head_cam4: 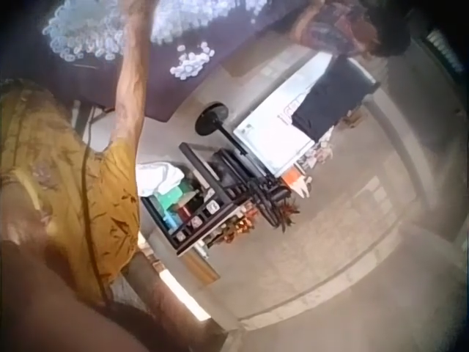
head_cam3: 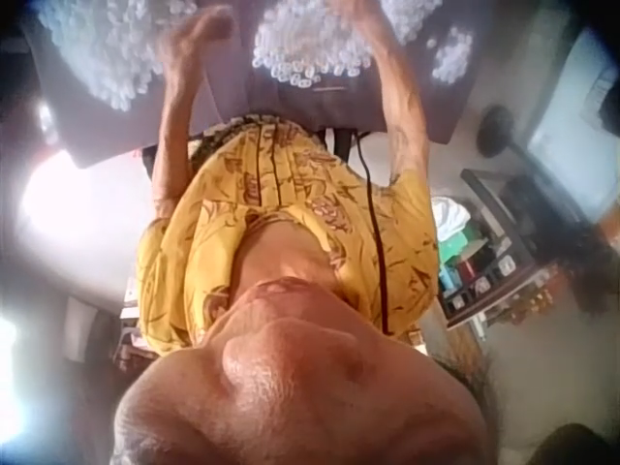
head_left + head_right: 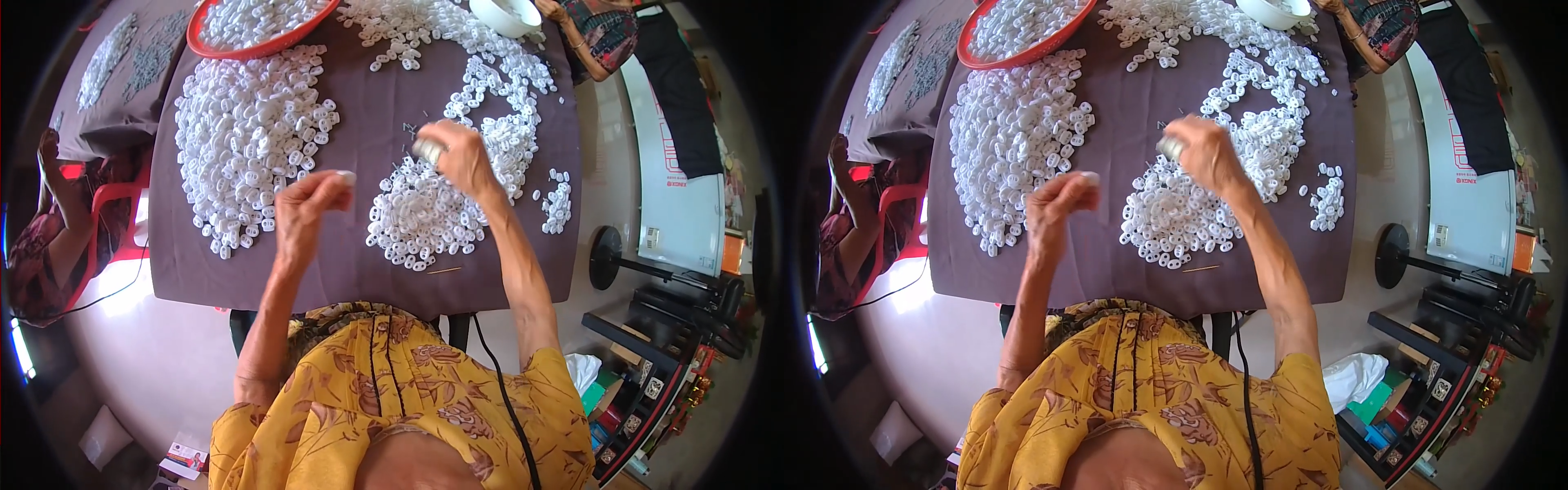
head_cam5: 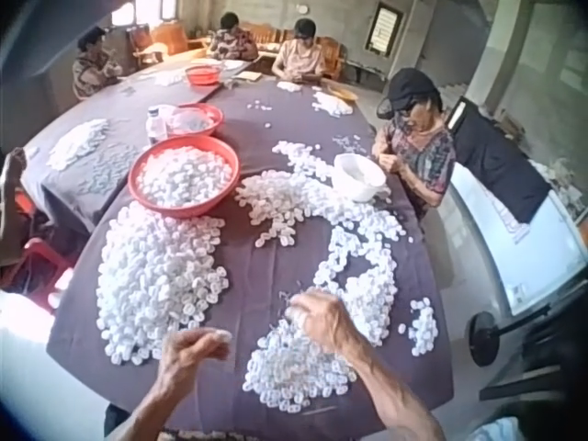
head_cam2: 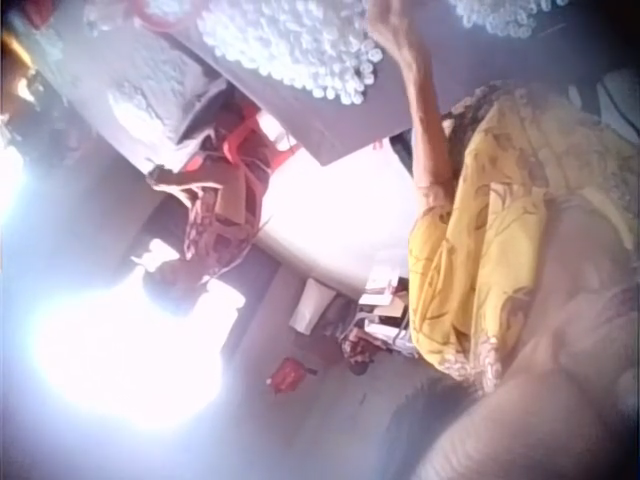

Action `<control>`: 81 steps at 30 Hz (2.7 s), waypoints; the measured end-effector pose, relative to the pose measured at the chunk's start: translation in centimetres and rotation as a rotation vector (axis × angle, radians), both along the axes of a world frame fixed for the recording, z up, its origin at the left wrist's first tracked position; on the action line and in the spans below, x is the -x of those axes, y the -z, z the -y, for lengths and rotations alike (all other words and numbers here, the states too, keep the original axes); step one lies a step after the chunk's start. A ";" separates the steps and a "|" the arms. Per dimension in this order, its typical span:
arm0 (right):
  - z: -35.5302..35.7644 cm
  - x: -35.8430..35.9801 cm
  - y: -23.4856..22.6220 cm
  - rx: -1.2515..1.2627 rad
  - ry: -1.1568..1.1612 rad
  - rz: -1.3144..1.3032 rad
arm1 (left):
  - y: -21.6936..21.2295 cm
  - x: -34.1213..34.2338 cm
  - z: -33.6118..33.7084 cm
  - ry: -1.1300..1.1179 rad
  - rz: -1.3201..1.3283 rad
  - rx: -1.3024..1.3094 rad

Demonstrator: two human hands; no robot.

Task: The person assembles small white plastic decorative parts by linking them together with a needle.

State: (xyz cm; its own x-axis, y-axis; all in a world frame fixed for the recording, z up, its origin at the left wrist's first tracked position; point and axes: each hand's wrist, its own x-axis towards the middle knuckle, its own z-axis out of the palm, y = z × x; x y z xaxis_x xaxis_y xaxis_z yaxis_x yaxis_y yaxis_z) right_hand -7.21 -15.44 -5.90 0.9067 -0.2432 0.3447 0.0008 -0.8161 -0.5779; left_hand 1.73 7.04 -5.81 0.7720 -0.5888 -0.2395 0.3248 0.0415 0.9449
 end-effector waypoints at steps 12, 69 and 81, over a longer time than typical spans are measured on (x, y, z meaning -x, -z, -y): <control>5.0 -4.2 3.8 0.415 0.064 -0.213 | 2.0 -6.2 -5.9 -0.254 0.362 -0.488; -5.5 6.4 1.3 0.057 -0.130 0.061 | 3.9 1.6 5.0 0.286 1.182 -0.439; -5.1 6.5 1.3 -0.074 -0.079 0.067 | 4.9 1.5 4.8 0.280 1.276 -0.406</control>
State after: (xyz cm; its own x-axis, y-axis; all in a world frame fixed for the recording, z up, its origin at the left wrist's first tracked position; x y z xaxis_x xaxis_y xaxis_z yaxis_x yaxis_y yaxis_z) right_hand -13.69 -10.30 -7.18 0.8994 -0.1994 0.3889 0.1038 -0.7669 -0.6333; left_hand 0.24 2.20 -10.75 0.4520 -0.8202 0.3506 -0.8219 -0.2302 0.5211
